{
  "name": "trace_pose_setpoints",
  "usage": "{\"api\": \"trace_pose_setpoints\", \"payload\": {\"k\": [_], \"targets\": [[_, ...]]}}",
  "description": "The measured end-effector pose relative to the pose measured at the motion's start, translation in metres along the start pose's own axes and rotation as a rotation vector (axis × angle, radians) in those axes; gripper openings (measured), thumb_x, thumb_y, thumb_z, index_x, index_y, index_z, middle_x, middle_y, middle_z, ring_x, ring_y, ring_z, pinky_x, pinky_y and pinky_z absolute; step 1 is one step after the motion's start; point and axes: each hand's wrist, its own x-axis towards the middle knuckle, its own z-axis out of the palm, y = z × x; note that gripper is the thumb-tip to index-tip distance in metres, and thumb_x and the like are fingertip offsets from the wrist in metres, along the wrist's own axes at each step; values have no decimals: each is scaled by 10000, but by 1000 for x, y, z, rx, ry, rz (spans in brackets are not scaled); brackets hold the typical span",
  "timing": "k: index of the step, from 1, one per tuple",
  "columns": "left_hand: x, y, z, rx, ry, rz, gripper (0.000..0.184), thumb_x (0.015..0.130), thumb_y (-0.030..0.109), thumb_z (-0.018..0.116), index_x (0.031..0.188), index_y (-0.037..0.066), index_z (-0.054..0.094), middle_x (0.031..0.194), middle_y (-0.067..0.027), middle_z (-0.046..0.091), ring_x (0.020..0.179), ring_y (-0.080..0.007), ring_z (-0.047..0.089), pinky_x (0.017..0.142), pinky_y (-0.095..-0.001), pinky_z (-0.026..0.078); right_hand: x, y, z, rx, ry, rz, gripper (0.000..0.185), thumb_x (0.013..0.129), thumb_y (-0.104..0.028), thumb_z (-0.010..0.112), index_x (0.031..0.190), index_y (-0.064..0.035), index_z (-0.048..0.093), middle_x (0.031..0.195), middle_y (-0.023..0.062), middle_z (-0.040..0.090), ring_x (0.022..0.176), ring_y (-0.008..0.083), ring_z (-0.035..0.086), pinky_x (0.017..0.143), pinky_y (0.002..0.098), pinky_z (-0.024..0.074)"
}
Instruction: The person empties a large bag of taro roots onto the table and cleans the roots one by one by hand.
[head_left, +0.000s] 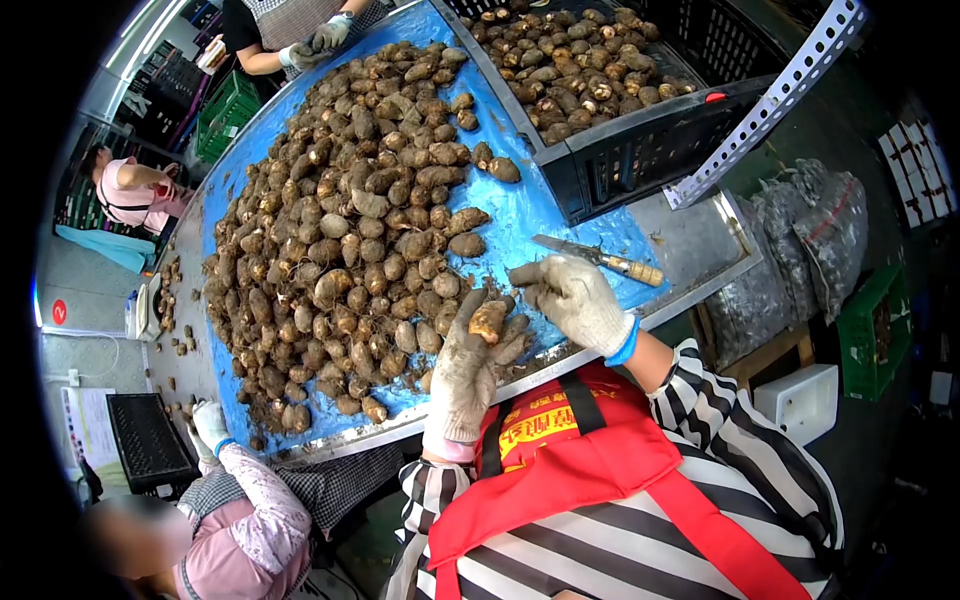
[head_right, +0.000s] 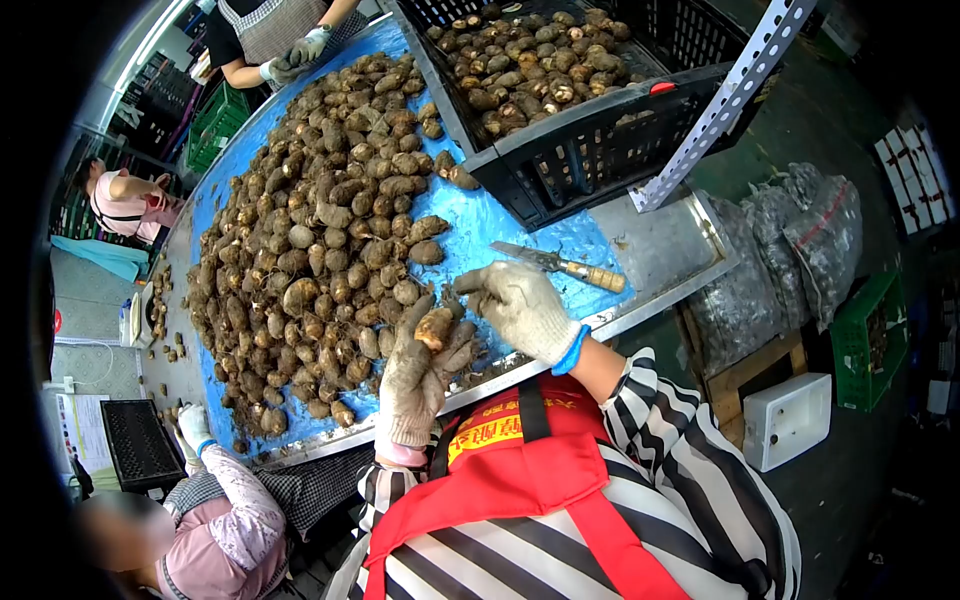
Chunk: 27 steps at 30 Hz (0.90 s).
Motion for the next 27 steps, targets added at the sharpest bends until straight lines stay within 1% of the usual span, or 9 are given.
{"api": "trace_pose_setpoints", "payload": {"k": [4, 7, 11, 12, 14, 15, 18, 23, 27], "targets": [[0, -7, -5, -199, 15, 2, 736, 998, 263, 635, 1549, -23, 242, 1467, -219, 457, 1244, -351, 593, 1032, -459, 540, -1, -28, 3, 9, 38, -232, 380, 707, -51, 755, 1085, -81, 738, 1077, 132, 695, 1077, 335, 648, 948, 439, 512], [0, -9, -8, -118, 13, -16, 706, 1003, 265, 622, 1540, -17, 262, 1457, -217, 474, 1297, -373, 555, 1040, -475, 530, -1, -25, 19, -18, 128, -344, 394, 693, -52, 758, 1084, -90, 735, 1115, 141, 683, 1105, 345, 634, 970, 458, 501], [1, -8, 5, -249, 29, -19, 684, 1009, 264, 605, 1541, -4, 271, 1465, -218, 476, 1333, -424, 512, 1090, -532, 472, 12, -3, 27, -201, 191, -262, 208, 702, -13, 723, 901, -73, 706, 1025, 141, 670, 1041, 343, 641, 964, 470, 507], [2, -8, 3, -267, 20, -12, 685, 1010, 265, 601, 1544, -3, 267, 1468, -220, 473, 1336, -435, 505, 1103, -544, 455, 18, -3, 18, -203, 142, -165, 147, 708, 1, 716, 831, -63, 666, 963, 132, 668, 997, 334, 648, 940, 452, 518], [-1, -11, -3, -309, 11, -5, 687, 1012, 268, 594, 1549, 1, 259, 1474, -223, 467, 1341, -458, 492, 1128, -566, 421, 15, 3, 16, -188, 139, -172, 161, 717, 1, 709, 861, -61, 672, 944, 127, 678, 975, 338, 660, 900, 435, 531], [-2, -12, 0, -326, 29, -12, 683, 1013, 266, 594, 1550, 4, 264, 1470, -217, 472, 1334, -444, 502, 1119, -556, 433, 15, -5, 10, -136, 111, -172, 160, 720, 0, 708, 864, -61, 675, 948, 128, 682, 975, 341, 663, 887, 435, 535], [1, -11, -1, -323, 64, -23, 673, 1015, 262, 601, 1549, 6, 281, 1457, -197, 489, 1307, -392, 537, 1084, -522, 477, 11, -19, 12, -41, 62, -422, 174, 735, -25, 711, 904, -65, 696, 979, 131, 690, 996, 353, 665, 875, 449, 535], [3, -8, -8, -54, 106, -14, 665, 1006, 251, 635, 1527, -20, 323, 1422, -162, 520, 1246, -275, 586, 998, -437, 553, 2, -18, 33, -60, 120, -355, 216, 763, -124, 721, 974, -78, 706, 1023, 135, 683, 1014, 364, 657, 878, 468, 527], [6, -3, -15, 103, 90, -29, 667, 999, 216, 641, 1518, -52, 319, 1406, -174, 530, 1219, -278, 606, 989, -408, 561, 4, -12, 36, -162, 51, -294, 166, 760, -115, 687, 918, -64, 680, 982, 130, 668, 990, 349, 649, 867, 454, 520]]}}
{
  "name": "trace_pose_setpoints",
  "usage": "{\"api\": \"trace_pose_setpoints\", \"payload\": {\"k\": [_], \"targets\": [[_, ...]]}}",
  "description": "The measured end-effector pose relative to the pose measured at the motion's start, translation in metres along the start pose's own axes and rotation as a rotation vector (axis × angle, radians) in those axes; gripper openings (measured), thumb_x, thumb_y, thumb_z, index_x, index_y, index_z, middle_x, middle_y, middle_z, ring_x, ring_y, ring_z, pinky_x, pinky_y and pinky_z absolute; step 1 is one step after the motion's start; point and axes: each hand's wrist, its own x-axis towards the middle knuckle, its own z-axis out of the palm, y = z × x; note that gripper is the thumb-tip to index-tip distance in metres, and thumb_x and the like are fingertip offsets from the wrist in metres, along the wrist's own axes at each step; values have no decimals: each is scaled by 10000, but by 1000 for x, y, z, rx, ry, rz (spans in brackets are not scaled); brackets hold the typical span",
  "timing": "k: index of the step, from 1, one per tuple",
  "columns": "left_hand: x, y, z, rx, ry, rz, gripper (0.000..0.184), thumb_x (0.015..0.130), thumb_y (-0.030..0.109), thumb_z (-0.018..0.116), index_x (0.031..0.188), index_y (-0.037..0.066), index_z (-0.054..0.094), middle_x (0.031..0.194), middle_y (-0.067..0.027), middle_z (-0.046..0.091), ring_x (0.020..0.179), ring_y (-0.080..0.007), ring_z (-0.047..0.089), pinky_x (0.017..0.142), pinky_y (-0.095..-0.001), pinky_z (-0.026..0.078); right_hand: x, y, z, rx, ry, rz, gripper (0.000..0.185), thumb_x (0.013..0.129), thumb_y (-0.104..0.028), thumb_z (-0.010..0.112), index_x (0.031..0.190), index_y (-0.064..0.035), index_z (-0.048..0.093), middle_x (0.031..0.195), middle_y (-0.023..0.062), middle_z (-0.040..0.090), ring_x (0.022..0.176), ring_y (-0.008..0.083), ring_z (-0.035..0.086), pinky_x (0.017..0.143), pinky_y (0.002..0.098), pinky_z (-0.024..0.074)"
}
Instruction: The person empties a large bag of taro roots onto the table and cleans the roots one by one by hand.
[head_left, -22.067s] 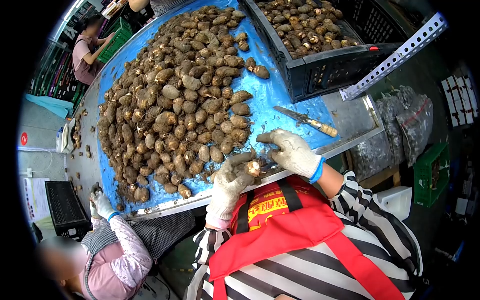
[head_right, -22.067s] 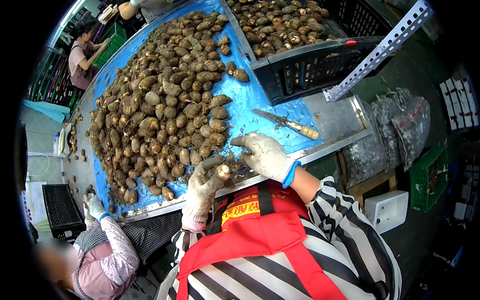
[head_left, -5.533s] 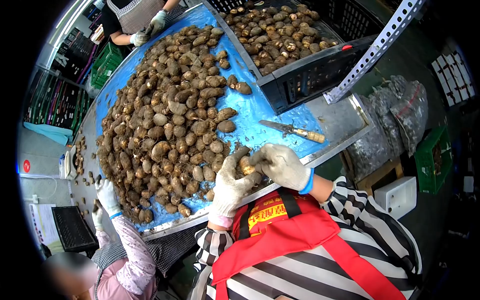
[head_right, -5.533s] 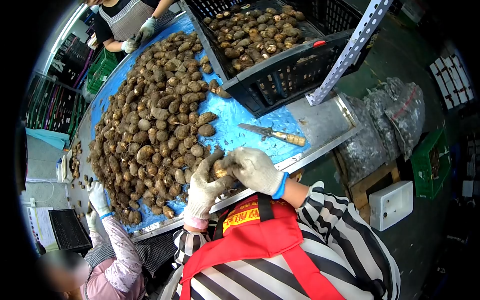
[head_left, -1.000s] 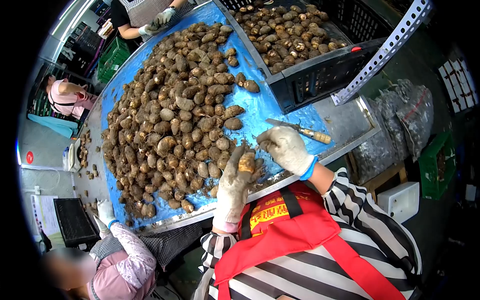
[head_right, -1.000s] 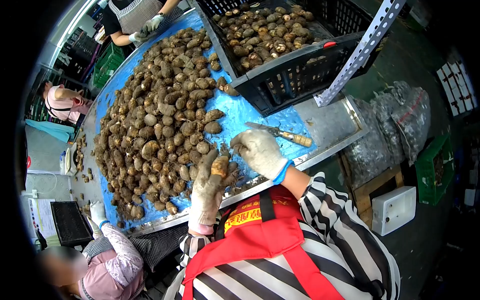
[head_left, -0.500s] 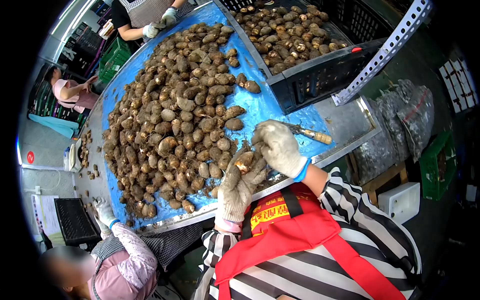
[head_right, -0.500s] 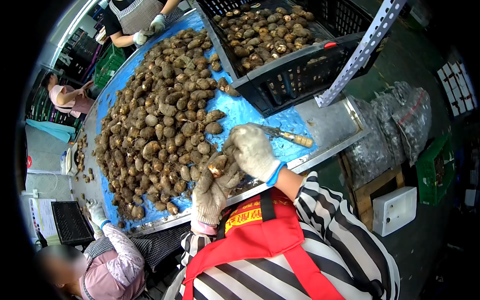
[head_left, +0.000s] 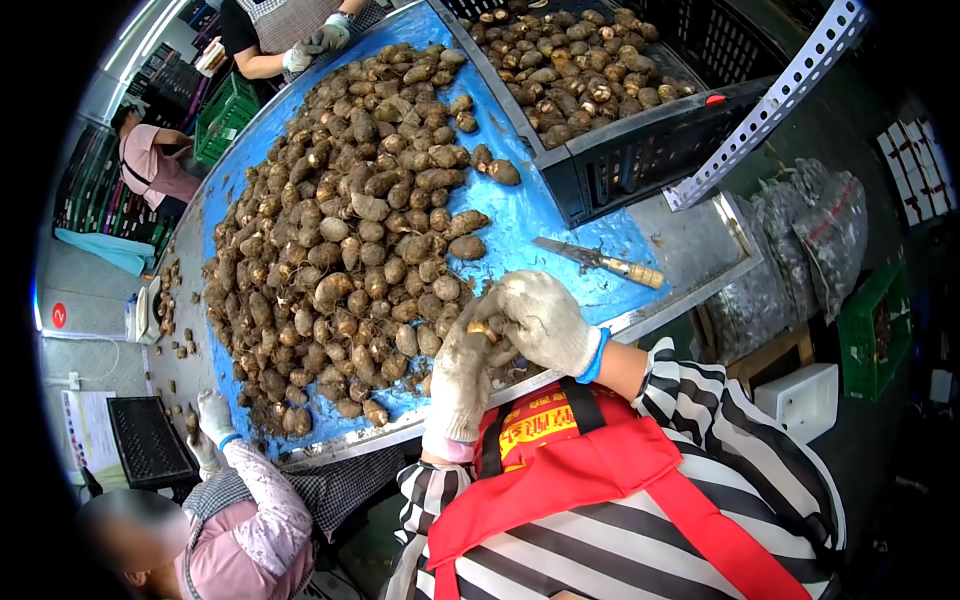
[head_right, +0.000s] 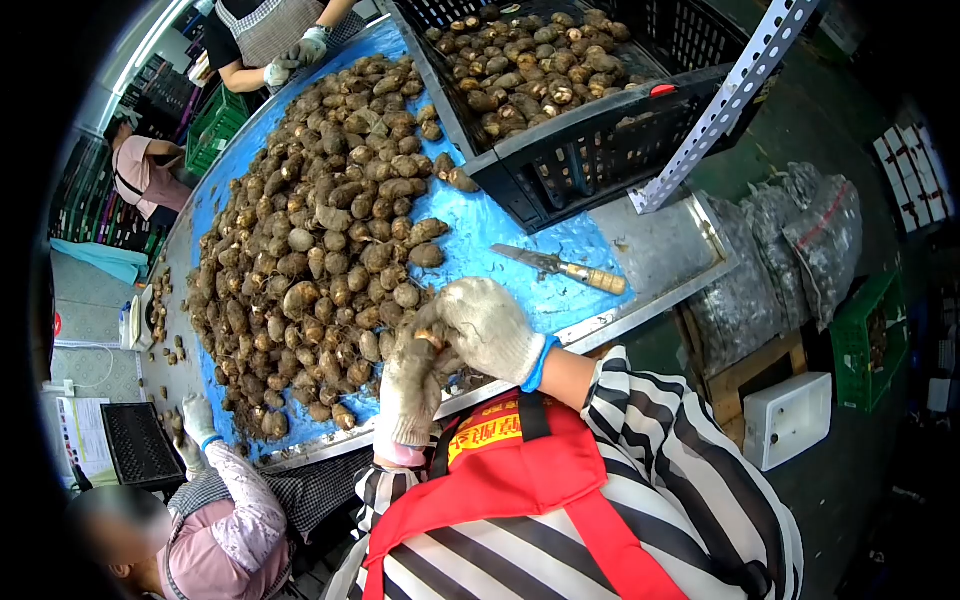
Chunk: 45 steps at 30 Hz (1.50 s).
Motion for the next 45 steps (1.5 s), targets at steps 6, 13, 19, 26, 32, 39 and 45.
{"api": "trace_pose_setpoints", "payload": {"k": [6, 13, 19, 26, 32, 39, 45], "targets": [[-6, 4, 18, -178, -68, -3, 627, 1036, 277, 554, 1516, -53, 321, 1447, -218, 501, 1283, -382, 568, 1039, -495, 524, 13, 7, -7, 122, 27, 133, 128, 792, 5, 645, 911, -26, 680, 898, 130, 657, 844, 306, 657, 754, 409, 538], [-5, 2, -1, -282, -81, -25, 551, 1087, 337, 426, 1503, -17, 351, 1422, -266, 520, 1233, -430, 596, 1030, -538, 518, 14, 9, -31, 159, 29, 132, 251, 795, 53, 624, 1019, -25, 704, 916, 126, 698, 836, 269, 680, 750, 387, 550], [-6, -4, -7, -211, -36, -26, 524, 1059, 309, 522, 1439, -46, 450, 1332, -204, 603, 1163, -345, 653, 966, -474, 571, 6, -2, -14, 21, -71, -94, 339, 722, -55, 649, 1055, -54, 717, 961, 125, 685, 959, 325, 664, 859, 456, 523], [-12, 13, 1, 29, 24, -49, 442, 1035, 272, 580, 1346, -38, 530, 1243, -167, 654, 1073, -284, 686, 911, -419, 596, 0, 5, -1, -73, -93, -157, 252, 740, -141, 658, 983, -87, 699, 921, 76, 660, 935, 286, 642, 816, 424, 496], [-10, -5, -1, 156, 92, -42, 391, 1032, 217, 558, 1314, -54, 567, 1230, -155, 664, 1067, -228, 683, 932, -365, 579, 8, 4, -1, -41, -128, -42, 141, 816, -138, 675, 941, -81, 712, 886, 104, 689, 858, 299, 676, 780, 416, 530], [-9, 5, -18, -339, -148, -38, 572, 1074, 376, 450, 1480, -23, 390, 1409, -290, 522, 1258, -445, 570, 1051, -552, 498, 14, 21, -29, 145, 42, 362, 111, 845, -24, 646, 917, -32, 729, 862, 134, 719, 793, 279, 702, 736, 390, 564], [-7, 2, 0, -564, -91, -39, 544, 1080, 328, 432, 1500, -9, 355, 1489, -276, 444, 1342, -435, 494, 1093, -589, 448, 9, -1, -35, 45, 42, 219, 189, 748, -7, 686, 935, -33, 690, 962, 138, 697, 880, 311, 681, 783, 401, 549]]}}
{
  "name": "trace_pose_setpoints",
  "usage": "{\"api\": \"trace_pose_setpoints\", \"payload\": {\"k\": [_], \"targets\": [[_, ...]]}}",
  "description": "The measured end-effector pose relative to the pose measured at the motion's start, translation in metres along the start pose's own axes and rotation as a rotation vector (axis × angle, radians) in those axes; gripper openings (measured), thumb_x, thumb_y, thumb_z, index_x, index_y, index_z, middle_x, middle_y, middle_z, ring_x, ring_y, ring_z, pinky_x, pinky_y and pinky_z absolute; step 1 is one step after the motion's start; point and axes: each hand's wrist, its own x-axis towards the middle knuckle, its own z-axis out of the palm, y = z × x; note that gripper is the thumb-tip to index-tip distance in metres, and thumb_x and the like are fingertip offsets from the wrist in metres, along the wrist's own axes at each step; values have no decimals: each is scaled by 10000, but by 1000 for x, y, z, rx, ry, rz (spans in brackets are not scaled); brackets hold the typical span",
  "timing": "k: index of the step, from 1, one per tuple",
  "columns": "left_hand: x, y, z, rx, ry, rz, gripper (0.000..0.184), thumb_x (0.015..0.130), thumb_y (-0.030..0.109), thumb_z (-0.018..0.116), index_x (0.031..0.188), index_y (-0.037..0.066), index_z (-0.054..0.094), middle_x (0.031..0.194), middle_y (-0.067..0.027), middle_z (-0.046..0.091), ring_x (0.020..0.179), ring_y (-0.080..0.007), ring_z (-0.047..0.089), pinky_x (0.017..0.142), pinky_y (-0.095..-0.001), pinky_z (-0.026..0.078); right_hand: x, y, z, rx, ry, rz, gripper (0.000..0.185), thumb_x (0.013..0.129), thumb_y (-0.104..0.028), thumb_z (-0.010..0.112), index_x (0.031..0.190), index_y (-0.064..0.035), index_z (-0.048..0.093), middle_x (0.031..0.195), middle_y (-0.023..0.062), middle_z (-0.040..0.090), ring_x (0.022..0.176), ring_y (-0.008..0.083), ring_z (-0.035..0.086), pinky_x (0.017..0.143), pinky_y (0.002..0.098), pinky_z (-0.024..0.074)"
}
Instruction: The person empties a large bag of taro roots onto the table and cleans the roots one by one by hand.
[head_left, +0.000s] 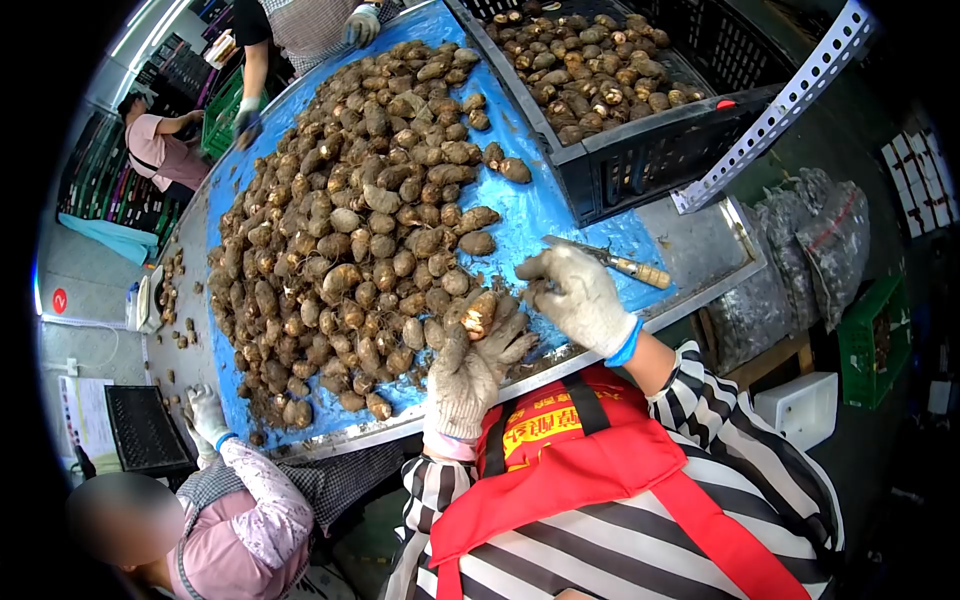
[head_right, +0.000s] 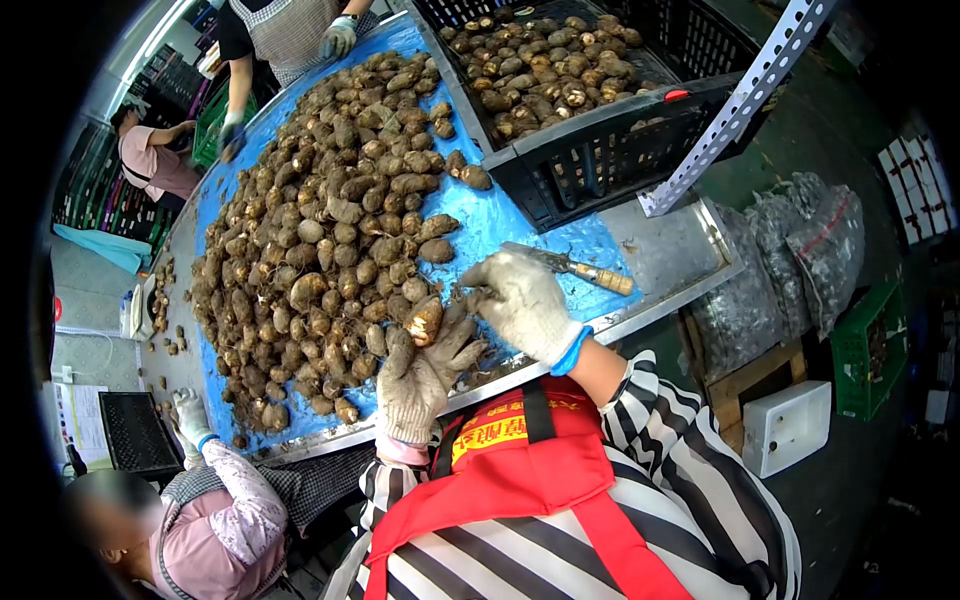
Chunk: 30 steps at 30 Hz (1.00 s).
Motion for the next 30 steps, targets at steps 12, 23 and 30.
{"api": "trace_pose_setpoints", "payload": {"k": [12, 23, 30], "targets": [[-4, -5, -3, 61, 17, 0, 579, 1060, 368, 474, 1452, -46, 378, 1461, -281, 462, 1376, -415, 466, 1131, -586, 407, 6, 1, 34, -108, 80, -226, 127, 705, -49, 730, 823, -84, 699, 843, 95, 658, 846, 310, 632, 794, 432, 518], [-20, 5, -5, 198, 74, 142, 577, 1049, 369, 515, 1512, 60, 365, 1397, -180, 560, 1122, -325, 660, 872, -409, 582, -14, -1, 26, 242, -414, 186, 410, 837, -88, 684, 1245, -54, 674, 1073, 185, 697, 991, 317, 683, 883, 386, 530], [-13, 22, 9, 255, -123, 244, 838, 912, 245, 747, 1570, 65, 261, 1531, -145, 424, 1315, -336, 537, 1019, -391, 523, -16, 14, 50, 948, -662, 681, 349, 943, -27, 573, 1288, 23, 571, 1160, 93, 691, 1016, 157, 663, 918, 288, 532]]}}
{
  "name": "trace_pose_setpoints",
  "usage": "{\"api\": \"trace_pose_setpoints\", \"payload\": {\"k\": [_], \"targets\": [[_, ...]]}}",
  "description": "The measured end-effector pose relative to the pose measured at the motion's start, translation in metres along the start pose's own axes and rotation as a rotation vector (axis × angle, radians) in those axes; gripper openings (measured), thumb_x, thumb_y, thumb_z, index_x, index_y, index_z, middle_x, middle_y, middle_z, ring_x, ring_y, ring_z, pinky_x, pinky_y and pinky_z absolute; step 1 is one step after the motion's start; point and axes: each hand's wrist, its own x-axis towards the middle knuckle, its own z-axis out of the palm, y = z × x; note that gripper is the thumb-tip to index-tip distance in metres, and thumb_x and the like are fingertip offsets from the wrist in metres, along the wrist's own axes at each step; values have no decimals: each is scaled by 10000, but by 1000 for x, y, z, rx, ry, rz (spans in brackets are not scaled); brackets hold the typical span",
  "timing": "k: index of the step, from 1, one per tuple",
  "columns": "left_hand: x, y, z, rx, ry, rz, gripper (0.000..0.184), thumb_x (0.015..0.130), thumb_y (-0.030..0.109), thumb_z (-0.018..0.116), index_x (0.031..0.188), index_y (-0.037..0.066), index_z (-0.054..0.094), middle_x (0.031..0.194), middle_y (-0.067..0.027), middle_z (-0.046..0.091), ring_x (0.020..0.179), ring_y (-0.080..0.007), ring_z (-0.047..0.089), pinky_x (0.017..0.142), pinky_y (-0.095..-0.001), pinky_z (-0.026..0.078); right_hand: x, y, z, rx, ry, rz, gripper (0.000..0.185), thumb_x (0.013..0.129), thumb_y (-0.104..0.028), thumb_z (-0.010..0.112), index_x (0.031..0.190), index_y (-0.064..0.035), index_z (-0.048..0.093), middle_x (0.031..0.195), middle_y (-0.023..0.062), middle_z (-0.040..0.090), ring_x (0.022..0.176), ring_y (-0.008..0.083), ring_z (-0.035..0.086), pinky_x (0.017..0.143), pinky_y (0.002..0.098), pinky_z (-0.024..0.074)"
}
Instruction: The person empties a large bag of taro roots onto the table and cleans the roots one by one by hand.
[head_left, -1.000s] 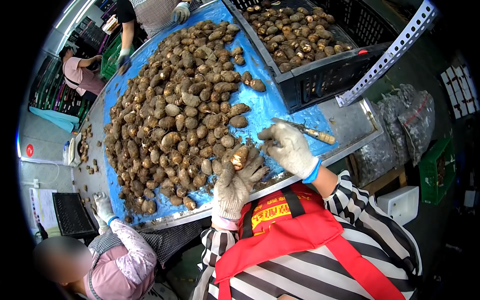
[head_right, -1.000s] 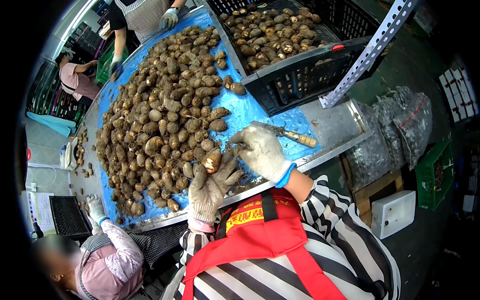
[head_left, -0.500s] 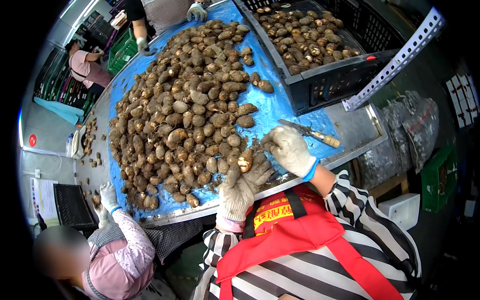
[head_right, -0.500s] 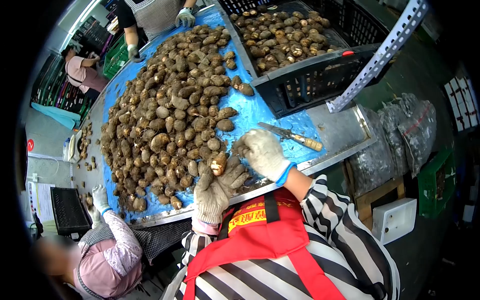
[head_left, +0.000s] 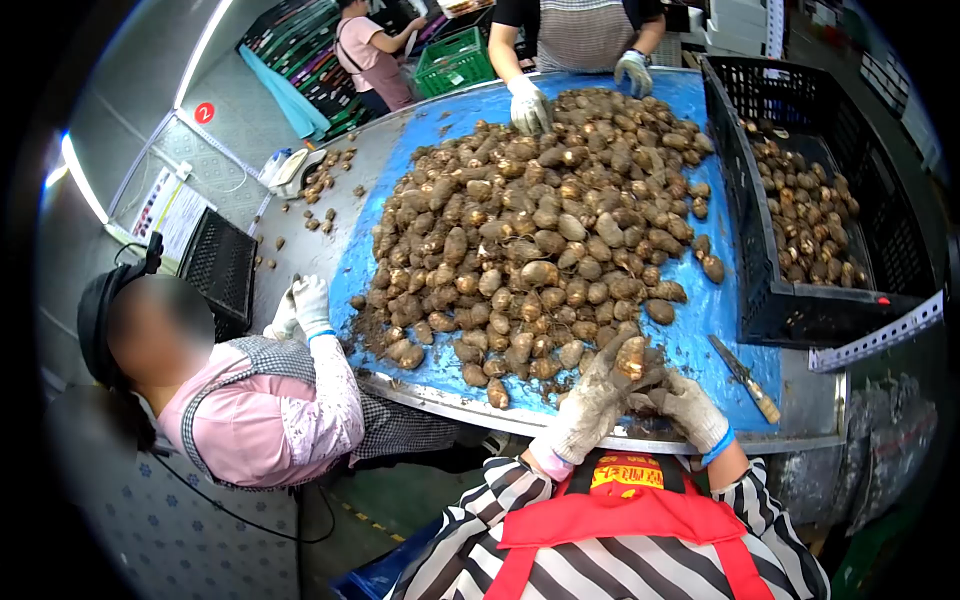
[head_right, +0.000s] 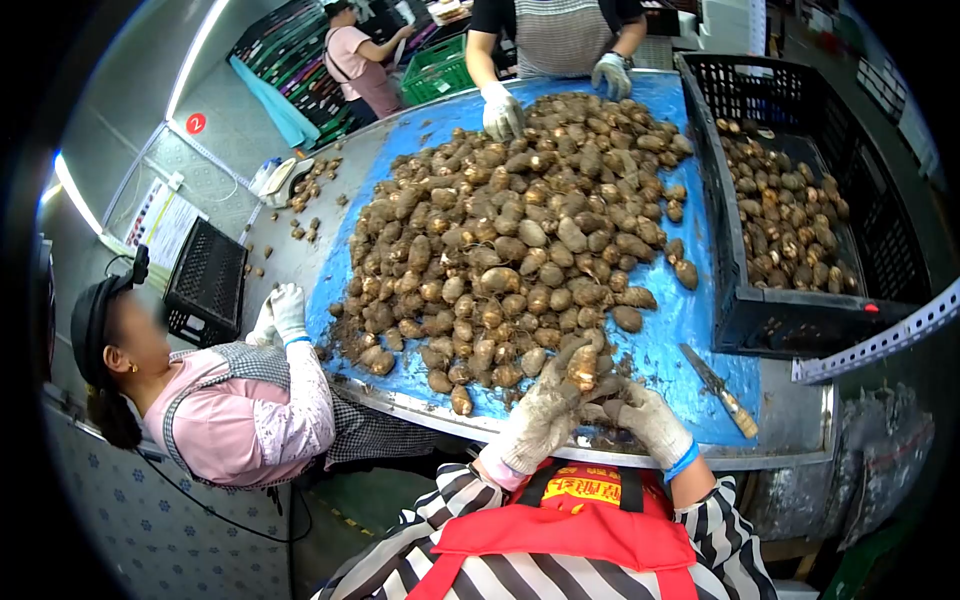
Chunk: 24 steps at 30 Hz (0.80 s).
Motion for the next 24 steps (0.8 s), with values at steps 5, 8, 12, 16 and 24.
{"api": "trace_pose_setpoints", "payload": {"k": [5, 8, 12, 16, 24], "targets": [[-1, 8, -5, 112, 76, 9, 799, 932, 239, 721, 1569, 72, 269, 1493, -148, 459, 1263, -317, 577, 953, -379, 545, 8, -4, 12, 97, -51, 128, 270, 954, -73, 588, 1206, -6, 657, 1061, 68, 721, 816, 92, 664, 696, 225, 530], [-1, 18, -9, 141, 151, -43, 738, 944, 221, 700, 1554, 80, 309, 1413, -137, 524, 1144, -281, 644, 765, -316, 598, 7, -4, 16, 66, -43, 150, 259, 942, -172, 607, 1117, -13, 713, 877, 53, 730, 718, 82, 642, 594, 222, 488], [-11, 33, -37, 194, 231, 9, 635, 960, 202, 663, 1514, 77, 379, 1342, -144, 585, 1079, -277, 677, 683, -276, 598, 4, -32, 15, -293, -63, 36, 198, 908, -120, 622, 994, 11, 743, 792, 55, 716, 689, 101, 640, 601, 250, 504], [-21, 118, -75, 101, 186, 100, 519, 969, 277, 675, 1407, 55, 508, 1271, -148, 623, 1009, -233, 681, 668, -265, 603, -6, -46, 10, -331, 198, 80, 202, 915, -134, 662, 1007, 30, 734, 809, 60, 711, 725, 119, 637, 662, 283, 525], [41, 403, -55, 756, 697, 779, 435, 1089, 316, 427, 1406, 23, 478, 1401, -233, 556, 1327, -339, 530, 1119, -472, 446, -6, -13, 0, -593, 511, -147, 246, 863, -93, 662, 1087, -18, 732, 911, 118, 724, 813, 191, 673, 777, 329, 539]]}}
